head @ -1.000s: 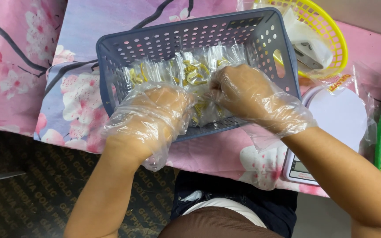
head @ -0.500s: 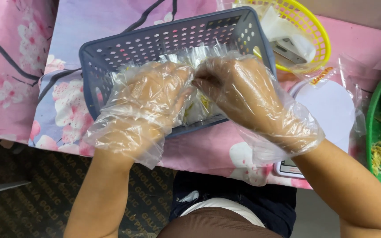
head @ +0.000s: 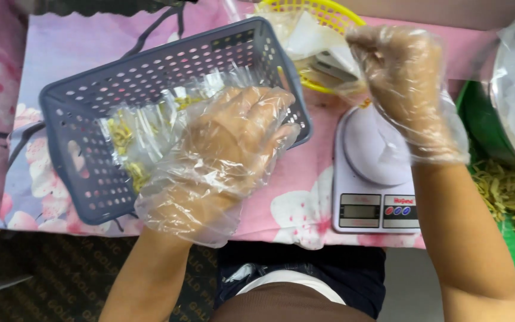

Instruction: The person repeatedly scoops dried yellow food items from a green plate into small clear plastic bags, seals each bag, and places it into a blue basket. A digital scale and a yellow basket are present on the table but not actively used during the clip.

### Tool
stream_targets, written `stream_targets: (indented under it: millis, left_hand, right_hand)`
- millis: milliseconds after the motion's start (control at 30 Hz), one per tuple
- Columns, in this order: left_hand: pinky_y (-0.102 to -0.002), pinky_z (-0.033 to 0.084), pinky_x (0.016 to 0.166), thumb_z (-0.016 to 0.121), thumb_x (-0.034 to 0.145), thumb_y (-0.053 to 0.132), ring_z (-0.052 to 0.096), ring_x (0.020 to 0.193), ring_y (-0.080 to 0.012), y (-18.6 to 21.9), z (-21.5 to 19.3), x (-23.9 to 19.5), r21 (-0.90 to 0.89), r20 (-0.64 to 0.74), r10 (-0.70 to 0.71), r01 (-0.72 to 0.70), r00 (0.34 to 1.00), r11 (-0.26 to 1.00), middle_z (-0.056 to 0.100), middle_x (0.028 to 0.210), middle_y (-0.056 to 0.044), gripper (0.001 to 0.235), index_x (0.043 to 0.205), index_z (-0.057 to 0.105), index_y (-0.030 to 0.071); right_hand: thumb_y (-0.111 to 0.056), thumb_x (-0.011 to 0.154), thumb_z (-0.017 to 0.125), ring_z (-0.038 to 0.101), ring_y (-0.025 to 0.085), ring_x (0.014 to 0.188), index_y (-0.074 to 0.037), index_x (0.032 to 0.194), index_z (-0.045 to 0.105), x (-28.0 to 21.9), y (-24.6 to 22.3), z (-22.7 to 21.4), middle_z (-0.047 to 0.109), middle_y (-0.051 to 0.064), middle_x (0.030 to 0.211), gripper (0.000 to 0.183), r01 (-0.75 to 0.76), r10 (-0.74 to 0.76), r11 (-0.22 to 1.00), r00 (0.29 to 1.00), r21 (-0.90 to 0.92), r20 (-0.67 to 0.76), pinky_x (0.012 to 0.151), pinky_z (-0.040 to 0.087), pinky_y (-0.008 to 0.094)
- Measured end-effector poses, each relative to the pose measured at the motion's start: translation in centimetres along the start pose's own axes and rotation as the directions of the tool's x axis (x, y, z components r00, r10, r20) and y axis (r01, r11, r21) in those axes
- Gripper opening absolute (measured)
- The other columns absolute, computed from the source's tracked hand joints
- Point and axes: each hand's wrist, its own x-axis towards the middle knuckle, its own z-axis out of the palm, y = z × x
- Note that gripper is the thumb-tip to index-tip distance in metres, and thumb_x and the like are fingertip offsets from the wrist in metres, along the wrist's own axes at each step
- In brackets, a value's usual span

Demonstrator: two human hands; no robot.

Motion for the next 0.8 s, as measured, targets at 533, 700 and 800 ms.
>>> stream_targets:
  millis: [533,700,800]
  left_hand:
    - [-0.045,0.05,0.097,0.05,0.107,0.043,0.062,0.114,-0.0306,3.4,2.3,4.8,0.014,-0.035,0.026,-0.025,0.999,1.0,0.069,0.124,-0.011,0.045,0.132,0.067,0.011]
    - [-0.045,0.049,0.1,0.055,0.104,0.04,0.061,0.118,-0.0305,2.4,1.9,4.9,-0.137,-0.066,-0.037,0.027,0.997,0.99,0.071,0.128,-0.008,0.043,0.132,0.069,0.011]
    - [-0.045,0.048,0.101,0.054,0.106,0.037,0.061,0.115,-0.0337,1.7,1.3,4.6,-0.093,-0.046,-0.019,0.014,0.999,0.996,0.069,0.125,-0.013,0.041,0.135,0.066,0.011]
  right_hand:
    - [0.002,0.08,0.075,0.061,0.033,0.099,-0.01,0.134,0.062,-1.6,-1.6,5.0,0.066,0.014,0.12,0.057,0.159,-0.155,0.975,0.987,-0.154,0.039,0.082,0.052,0.045]
    - [-0.011,0.092,0.071,0.059,0.033,0.09,-0.011,0.118,0.067,-0.1,-2.2,5.9,0.063,0.01,0.112,0.027,0.18,-0.173,0.975,0.983,-0.131,0.064,0.07,0.049,0.046]
    - [-0.003,0.096,0.069,0.056,0.031,0.077,-0.003,0.09,0.058,0.7,-2.9,5.2,0.06,0.011,0.085,0.013,0.163,-0.162,0.985,0.986,0.053,-0.022,0.061,0.038,0.043]
